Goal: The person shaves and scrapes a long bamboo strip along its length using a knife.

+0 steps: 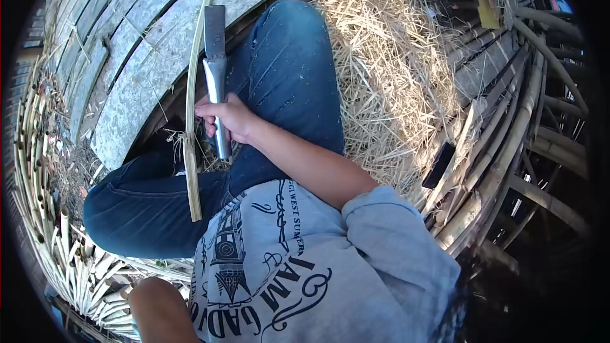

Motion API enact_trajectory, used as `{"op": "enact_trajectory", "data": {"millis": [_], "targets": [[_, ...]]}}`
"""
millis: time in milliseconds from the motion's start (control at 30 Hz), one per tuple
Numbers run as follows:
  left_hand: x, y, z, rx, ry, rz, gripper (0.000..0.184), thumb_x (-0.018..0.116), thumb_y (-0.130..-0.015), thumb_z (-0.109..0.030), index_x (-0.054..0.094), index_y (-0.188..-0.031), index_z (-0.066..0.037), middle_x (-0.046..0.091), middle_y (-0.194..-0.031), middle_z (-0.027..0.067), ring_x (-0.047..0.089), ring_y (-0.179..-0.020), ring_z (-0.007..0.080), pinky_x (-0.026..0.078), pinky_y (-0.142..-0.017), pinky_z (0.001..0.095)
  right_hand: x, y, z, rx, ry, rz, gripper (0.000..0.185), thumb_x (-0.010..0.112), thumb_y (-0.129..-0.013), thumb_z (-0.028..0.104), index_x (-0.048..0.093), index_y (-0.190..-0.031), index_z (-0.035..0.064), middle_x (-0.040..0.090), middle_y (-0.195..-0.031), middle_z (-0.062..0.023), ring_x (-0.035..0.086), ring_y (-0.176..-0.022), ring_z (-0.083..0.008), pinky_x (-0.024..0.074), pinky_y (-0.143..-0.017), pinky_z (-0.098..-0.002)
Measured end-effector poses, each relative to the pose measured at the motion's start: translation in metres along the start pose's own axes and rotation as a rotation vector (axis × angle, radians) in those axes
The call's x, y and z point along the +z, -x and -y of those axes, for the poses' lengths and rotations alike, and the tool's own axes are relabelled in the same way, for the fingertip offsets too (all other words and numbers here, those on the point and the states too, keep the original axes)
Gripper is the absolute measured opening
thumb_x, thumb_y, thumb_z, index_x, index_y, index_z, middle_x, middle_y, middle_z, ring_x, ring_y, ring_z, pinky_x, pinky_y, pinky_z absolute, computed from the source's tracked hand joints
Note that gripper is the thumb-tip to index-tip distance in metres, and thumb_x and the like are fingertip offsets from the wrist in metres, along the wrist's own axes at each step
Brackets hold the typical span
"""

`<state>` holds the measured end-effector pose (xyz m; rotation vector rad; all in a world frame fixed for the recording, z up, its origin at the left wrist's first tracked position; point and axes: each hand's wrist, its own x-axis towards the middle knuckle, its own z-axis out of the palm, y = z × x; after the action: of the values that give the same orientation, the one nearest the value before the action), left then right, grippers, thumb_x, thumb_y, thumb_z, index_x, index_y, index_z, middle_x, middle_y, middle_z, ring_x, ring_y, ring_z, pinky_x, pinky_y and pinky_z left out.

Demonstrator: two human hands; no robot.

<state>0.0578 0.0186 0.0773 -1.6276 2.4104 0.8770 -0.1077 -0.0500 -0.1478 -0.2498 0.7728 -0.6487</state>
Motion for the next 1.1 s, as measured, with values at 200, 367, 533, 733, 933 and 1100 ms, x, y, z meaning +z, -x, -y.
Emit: {"op": "enact_trajectory", "data": {"millis": [200,367,533,733,933,1100], "targets": [[0.003,0.016,0.006,-0.069,0.059,0.003,0.082,0.061,-0.076,-0.063,0.055,-0.126,0.003,0.058,-0.121,0.0234,0.036,-0.128,0.0414,0.006,-0.106,0.0602,-0.007,-0.003,-0.004,0.004,0.048,-0.031,0.018,0.069,-0.082,0.008,0.061,-0.092,-0.0034,0.053,-0.063,-0.0040,0.056,-0.049,-0.0155,0.0472,-0.049,-0.0306],[0.004,0.017,0.009,-0.073,0.034,0.008,0.085,0.061,-0.076,-0.065,0.055,-0.126,0.003,0.058,-0.122,0.0238,0.034,-0.130,0.0423,0.003,-0.107,0.0614,0.014,-0.028,-0.021,0.084,0.011,0.088,0.013,0.064,-0.085,0.006,0.056,-0.094,0.0015,0.049,-0.061,-0.0015,0.053,-0.054,-0.0135,0.0465,-0.055,-0.0322],[0.001,0.008,0.015,-0.093,0.001,0.000,0.087,0.061,-0.075,-0.066,0.055,-0.127,0.003,0.057,-0.124,0.0242,0.033,-0.132,0.0433,0.001,-0.109,0.0626,-0.006,-0.004,-0.004,0.085,0.078,-0.049,0.020,0.068,-0.083,0.006,0.055,-0.095,-0.0022,0.050,-0.062,-0.0039,0.054,-0.052,-0.0167,0.0472,-0.053,-0.0337],[0.000,0.009,0.023,-0.149,-0.097,-0.021,0.089,0.061,-0.074,-0.068,0.055,-0.127,0.003,0.057,-0.125,0.0247,0.031,-0.135,0.0444,-0.002,-0.110,0.0640,-0.003,-0.006,-0.004,0.088,0.081,-0.041,0.019,0.069,-0.083,0.006,0.056,-0.093,-0.0011,0.051,-0.061,-0.0040,0.055,-0.052,-0.0164,0.0468,-0.052,-0.0326],[0.008,0.026,0.031,-0.354,-0.265,-0.122,0.092,0.062,-0.073,-0.069,0.055,-0.128,0.004,0.056,-0.127,0.0252,0.029,-0.138,0.0456,-0.005,-0.112,0.0654,0.007,0.009,0.007,-0.050,-0.011,-0.125,0.013,0.066,-0.085,0.011,0.056,-0.085,0.0032,0.049,-0.058,-0.0019,0.052,-0.045,-0.0146,0.0425,-0.044,-0.0299],[0.071,0.025,0.018,-0.414,-0.282,-0.236,0.071,0.062,-0.074,-0.066,0.072,-0.103,-0.002,0.061,-0.121,0.0221,0.030,-0.138,0.0446,-0.009,-0.109,0.0710,0.013,0.020,0.040,-0.143,-0.055,-0.087,0.014,0.059,-0.089,0.013,0.049,-0.087,0.0050,0.045,-0.057,-0.0032,0.045,-0.042,-0.0152,0.0403,-0.044,-0.0336]]}}
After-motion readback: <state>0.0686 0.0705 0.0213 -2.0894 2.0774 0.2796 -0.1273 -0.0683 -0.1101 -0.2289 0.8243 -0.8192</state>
